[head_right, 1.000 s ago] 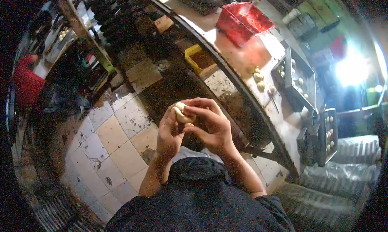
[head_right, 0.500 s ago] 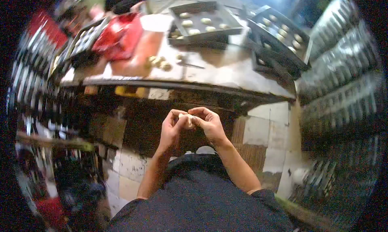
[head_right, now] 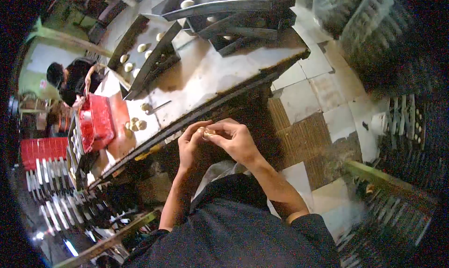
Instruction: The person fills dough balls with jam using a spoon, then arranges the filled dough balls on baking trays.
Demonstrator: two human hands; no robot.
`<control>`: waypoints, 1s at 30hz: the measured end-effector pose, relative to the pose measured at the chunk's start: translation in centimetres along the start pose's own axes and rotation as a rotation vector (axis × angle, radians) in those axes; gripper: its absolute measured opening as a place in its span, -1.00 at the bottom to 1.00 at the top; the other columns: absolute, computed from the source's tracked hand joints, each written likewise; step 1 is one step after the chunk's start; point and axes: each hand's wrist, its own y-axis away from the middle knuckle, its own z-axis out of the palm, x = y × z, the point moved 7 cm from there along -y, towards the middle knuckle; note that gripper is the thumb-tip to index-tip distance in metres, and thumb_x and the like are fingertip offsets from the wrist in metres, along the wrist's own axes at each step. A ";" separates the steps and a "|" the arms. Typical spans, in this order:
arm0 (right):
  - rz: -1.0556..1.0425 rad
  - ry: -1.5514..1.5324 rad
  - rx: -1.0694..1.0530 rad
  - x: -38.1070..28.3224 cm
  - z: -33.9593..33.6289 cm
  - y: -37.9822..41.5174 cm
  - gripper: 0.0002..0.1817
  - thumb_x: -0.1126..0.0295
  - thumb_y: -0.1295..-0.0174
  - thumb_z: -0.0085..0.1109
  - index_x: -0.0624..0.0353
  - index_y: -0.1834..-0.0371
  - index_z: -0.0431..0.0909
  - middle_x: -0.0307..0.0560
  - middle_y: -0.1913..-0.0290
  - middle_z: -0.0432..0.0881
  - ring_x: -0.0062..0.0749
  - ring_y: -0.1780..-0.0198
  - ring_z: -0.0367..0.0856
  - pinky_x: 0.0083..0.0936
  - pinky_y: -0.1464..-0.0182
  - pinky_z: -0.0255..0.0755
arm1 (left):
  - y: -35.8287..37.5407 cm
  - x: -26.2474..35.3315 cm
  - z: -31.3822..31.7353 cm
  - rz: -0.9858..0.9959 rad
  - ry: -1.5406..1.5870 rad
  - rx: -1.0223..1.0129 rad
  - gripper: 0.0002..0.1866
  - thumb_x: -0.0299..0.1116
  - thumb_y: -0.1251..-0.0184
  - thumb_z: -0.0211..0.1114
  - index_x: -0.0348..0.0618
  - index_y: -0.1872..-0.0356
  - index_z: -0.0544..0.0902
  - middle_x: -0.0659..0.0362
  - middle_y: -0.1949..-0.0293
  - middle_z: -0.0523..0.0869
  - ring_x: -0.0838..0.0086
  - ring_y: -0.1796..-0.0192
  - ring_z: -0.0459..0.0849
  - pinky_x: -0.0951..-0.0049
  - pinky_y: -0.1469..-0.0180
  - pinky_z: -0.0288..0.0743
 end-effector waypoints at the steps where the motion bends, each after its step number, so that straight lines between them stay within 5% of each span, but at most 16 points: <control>1: -0.077 0.068 0.017 -0.7 -0.1 -0.4 -0.91 0.61 -0.32 0.39 0.35 0.15 0.77 -0.18 0.20 0.78 -0.57 0.13 0.72 -0.61 0.03 0.62 | -0.7 -0.4 -0.2 -0.021 0.036 -0.031 -0.69 -0.43 -0.60 0.12 -0.38 -0.16 0.71 0.00 -0.14 0.79 0.45 -0.11 0.73 0.43 -0.21 0.58; 5: 0.116 -0.033 0.024 2.2 1.7 -2.3 -0.88 0.56 -0.32 0.44 0.29 0.12 0.72 -0.15 0.15 0.78 -0.57 0.13 0.73 -0.58 0.07 0.65 | -1.7 0.5 -1.4 -0.037 0.053 -0.184 -0.65 -0.47 -0.59 0.08 -0.38 -0.23 0.68 -0.02 -0.32 0.70 0.41 -0.17 0.73 0.41 -0.28 0.55; 8: 0.141 -0.088 0.061 2.3 4.7 -4.6 -0.82 0.50 -0.29 0.49 0.29 0.10 0.72 -0.18 0.19 0.79 -0.58 0.15 0.70 -0.56 0.03 0.61 | -1.8 2.1 -3.8 0.143 0.007 -0.210 -0.51 -0.53 -0.62 -0.02 -0.30 -0.50 0.45 -0.07 -0.51 0.50 0.27 -0.46 0.54 0.30 -0.45 0.43; 9: 0.245 -0.136 -0.003 3.0 6.0 -5.2 -0.80 0.48 -0.31 0.48 0.34 0.09 0.72 -0.19 0.20 0.80 -0.61 0.16 0.69 -0.58 0.07 0.60 | -1.9 2.2 -4.7 0.108 0.138 -0.217 -0.43 -0.52 -0.67 -0.05 -0.20 -0.64 0.24 -0.10 -0.56 0.42 0.23 -0.56 0.42 0.25 -0.53 0.34; 12: 0.243 -0.025 -0.101 3.0 10.0 -7.5 -0.79 0.46 -0.33 0.47 0.36 0.07 0.73 -0.19 0.20 0.80 -0.64 0.16 0.68 -0.62 0.10 0.59 | -3.1 4.2 -9.3 0.211 -0.082 -0.326 -0.41 -0.52 -0.71 -0.06 -0.18 -0.67 0.11 -0.16 -0.59 0.35 0.19 -0.61 0.35 0.26 -0.56 0.29; 15: 0.266 0.056 -0.041 3.2 15.1 -9.7 -0.81 0.47 -0.35 0.45 0.38 0.08 0.77 -0.15 0.17 0.82 -0.63 0.17 0.69 -0.63 0.10 0.58 | -5.0 3.2 -15.7 0.326 0.078 -0.209 -0.49 -0.47 -0.70 0.01 -0.23 -0.59 0.28 -0.13 -0.45 0.54 0.23 -0.49 0.51 0.30 -0.50 0.37; 18: 0.199 0.087 -0.050 1.7 21.1 -12.3 -0.84 0.53 -0.34 0.42 0.39 0.08 0.78 -0.12 0.17 0.83 -0.60 0.18 0.72 -0.62 0.09 0.60 | -7.2 1.6 -22.3 0.144 0.030 -0.187 -0.59 -0.38 -0.70 0.07 -0.30 -0.43 0.50 -0.02 -0.23 0.71 0.33 -0.25 0.67 0.35 -0.37 0.49; 19: 0.164 0.073 -0.059 1.3 23.0 -13.0 -0.84 0.55 -0.34 0.42 0.38 0.07 0.78 -0.12 0.18 0.83 -0.59 0.19 0.72 -0.62 0.08 0.60 | -7.9 1.4 -24.0 0.065 0.271 -0.105 -0.64 -0.32 -0.70 0.10 -0.34 -0.28 0.63 0.11 -0.05 0.77 0.47 -0.06 0.71 0.40 -0.22 0.57; 21: 0.013 0.135 -0.080 0.4 26.0 -14.5 -0.85 0.57 -0.32 0.42 0.37 0.08 0.78 -0.12 0.18 0.82 -0.60 0.26 0.73 -0.64 0.17 0.61 | -9.5 0.7 -26.5 0.017 0.454 -0.114 -0.65 -0.32 -0.71 0.09 -0.36 -0.23 0.65 0.15 -0.04 0.77 0.54 -0.05 0.70 0.45 -0.16 0.60; 25: 0.140 0.390 -0.129 -0.7 28.3 -16.5 -0.92 0.61 -0.38 0.35 0.36 0.12 0.70 -0.13 0.19 0.75 -0.61 0.35 0.68 -0.63 0.31 0.62 | -10.6 1.5 -28.1 -0.035 0.465 -0.220 -0.63 -0.32 -0.70 0.12 -0.35 -0.29 0.65 0.15 0.01 0.79 0.56 0.00 0.71 0.46 -0.12 0.63; 30: 0.242 0.133 -0.144 1.8 27.4 -19.3 -0.90 0.58 -0.39 0.34 0.38 0.11 0.67 -0.15 0.31 0.74 -0.60 0.34 0.69 -0.63 0.30 0.59 | -12.4 2.6 -28.6 0.122 0.100 -0.206 -0.53 -0.26 -0.70 0.15 -0.32 -0.45 0.53 0.11 0.00 0.81 0.56 0.02 0.71 0.46 -0.10 0.61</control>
